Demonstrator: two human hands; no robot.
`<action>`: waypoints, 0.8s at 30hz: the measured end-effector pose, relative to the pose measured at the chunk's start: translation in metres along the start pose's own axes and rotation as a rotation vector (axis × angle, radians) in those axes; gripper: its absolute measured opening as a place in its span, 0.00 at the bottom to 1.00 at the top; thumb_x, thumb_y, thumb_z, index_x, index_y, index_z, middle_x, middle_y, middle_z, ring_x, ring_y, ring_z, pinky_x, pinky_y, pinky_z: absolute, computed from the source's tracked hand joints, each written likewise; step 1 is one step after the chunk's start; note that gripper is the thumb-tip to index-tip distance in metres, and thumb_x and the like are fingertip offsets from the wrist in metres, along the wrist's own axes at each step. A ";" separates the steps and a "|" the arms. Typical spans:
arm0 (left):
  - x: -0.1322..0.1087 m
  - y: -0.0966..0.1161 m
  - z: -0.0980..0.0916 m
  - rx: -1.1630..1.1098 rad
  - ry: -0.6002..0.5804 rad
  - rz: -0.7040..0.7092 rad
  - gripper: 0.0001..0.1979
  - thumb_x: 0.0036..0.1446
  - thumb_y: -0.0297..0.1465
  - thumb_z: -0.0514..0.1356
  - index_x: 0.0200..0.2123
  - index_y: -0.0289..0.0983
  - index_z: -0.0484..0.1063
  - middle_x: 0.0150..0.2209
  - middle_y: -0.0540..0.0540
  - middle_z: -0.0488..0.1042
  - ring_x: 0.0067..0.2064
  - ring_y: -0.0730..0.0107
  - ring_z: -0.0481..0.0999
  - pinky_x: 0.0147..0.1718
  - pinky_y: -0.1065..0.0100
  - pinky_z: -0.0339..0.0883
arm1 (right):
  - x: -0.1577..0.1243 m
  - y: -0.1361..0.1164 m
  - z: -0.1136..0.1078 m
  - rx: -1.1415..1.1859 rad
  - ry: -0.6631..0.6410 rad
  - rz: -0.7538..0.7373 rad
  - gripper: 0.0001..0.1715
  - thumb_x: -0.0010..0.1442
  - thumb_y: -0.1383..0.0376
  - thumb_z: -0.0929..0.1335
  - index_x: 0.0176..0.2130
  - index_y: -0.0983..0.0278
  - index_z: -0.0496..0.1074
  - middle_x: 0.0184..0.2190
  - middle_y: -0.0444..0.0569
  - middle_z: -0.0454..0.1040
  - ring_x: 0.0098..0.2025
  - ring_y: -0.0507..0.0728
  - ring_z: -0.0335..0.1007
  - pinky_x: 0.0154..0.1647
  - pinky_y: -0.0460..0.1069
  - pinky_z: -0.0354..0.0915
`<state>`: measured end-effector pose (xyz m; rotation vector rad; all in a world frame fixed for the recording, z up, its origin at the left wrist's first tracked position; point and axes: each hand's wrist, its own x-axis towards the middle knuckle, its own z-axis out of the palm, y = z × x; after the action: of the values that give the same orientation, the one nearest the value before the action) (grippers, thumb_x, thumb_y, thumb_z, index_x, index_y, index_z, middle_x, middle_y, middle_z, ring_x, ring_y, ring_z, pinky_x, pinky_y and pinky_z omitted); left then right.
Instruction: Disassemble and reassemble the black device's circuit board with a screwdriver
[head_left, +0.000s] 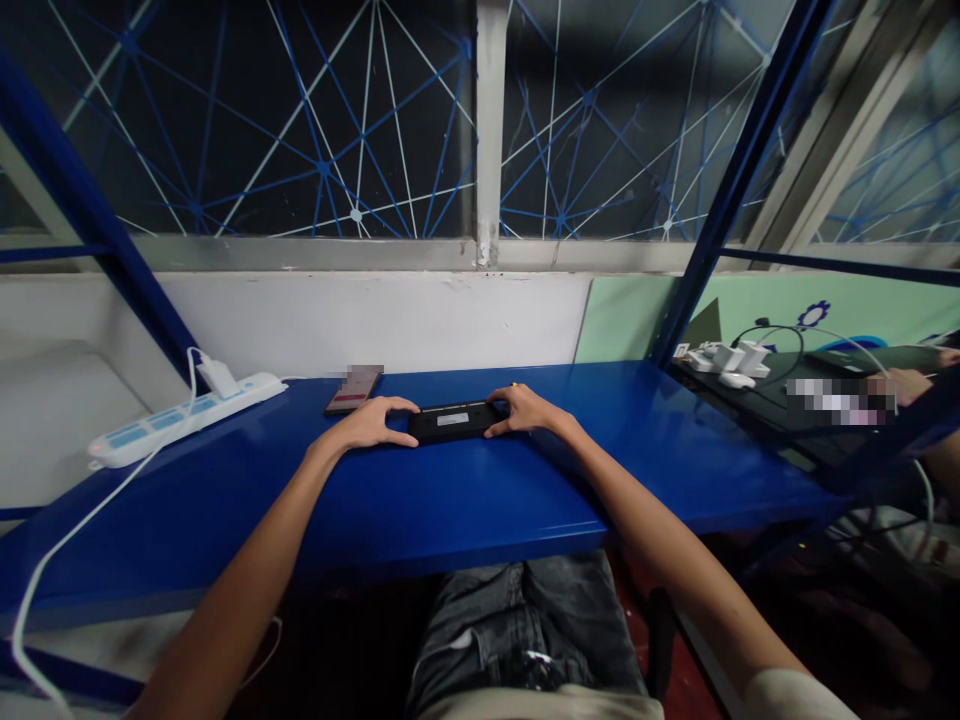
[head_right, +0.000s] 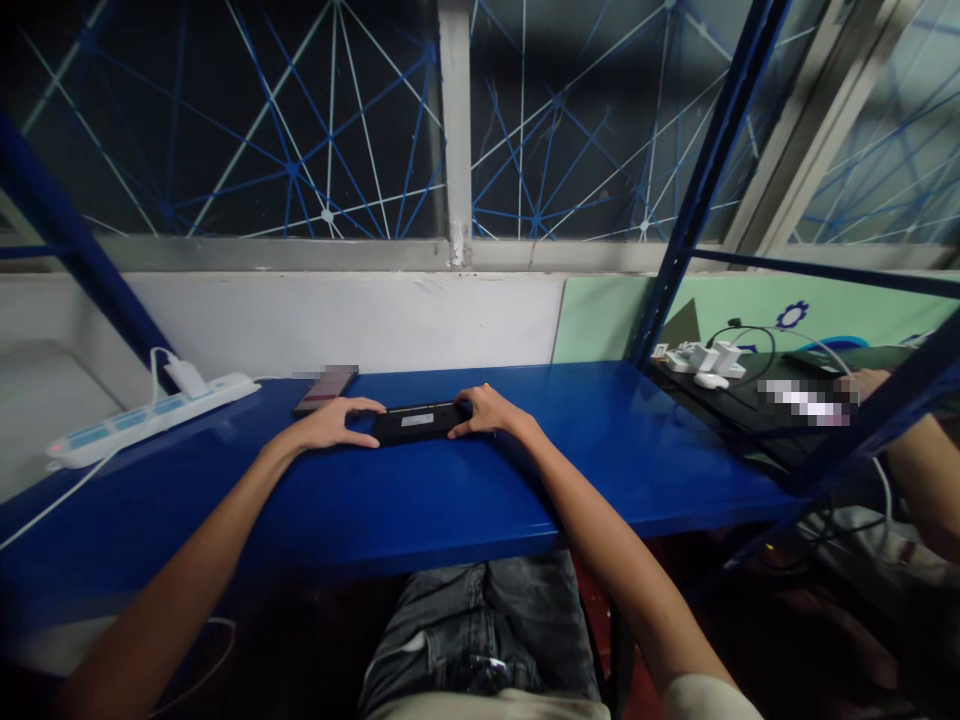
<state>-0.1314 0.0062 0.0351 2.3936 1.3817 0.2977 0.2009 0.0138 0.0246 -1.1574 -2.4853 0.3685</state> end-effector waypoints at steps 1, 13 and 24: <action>0.000 0.000 0.001 -0.003 0.001 -0.003 0.33 0.45 0.51 0.66 0.54 0.44 0.71 0.61 0.44 0.66 0.61 0.49 0.64 0.56 0.56 0.59 | 0.000 0.000 0.000 0.007 -0.003 0.005 0.41 0.44 0.45 0.75 0.50 0.67 0.74 0.35 0.53 0.77 0.36 0.60 0.71 0.32 0.49 0.61; -0.001 0.002 0.000 -0.039 0.008 0.007 0.32 0.46 0.48 0.66 0.53 0.43 0.71 0.60 0.42 0.66 0.61 0.48 0.64 0.57 0.54 0.56 | 0.000 0.000 0.000 0.055 -0.019 0.045 0.42 0.43 0.47 0.76 0.51 0.67 0.74 0.36 0.53 0.78 0.37 0.60 0.73 0.33 0.48 0.63; -0.002 0.004 -0.001 -0.046 0.024 0.045 0.31 0.46 0.47 0.67 0.54 0.43 0.72 0.60 0.42 0.67 0.61 0.48 0.65 0.57 0.52 0.57 | 0.001 0.002 0.002 0.054 -0.009 0.045 0.43 0.42 0.46 0.76 0.51 0.68 0.73 0.38 0.55 0.77 0.40 0.62 0.72 0.34 0.49 0.64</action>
<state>-0.1296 0.0030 0.0376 2.3931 1.3182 0.3678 0.2008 0.0155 0.0222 -1.1936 -2.4449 0.4509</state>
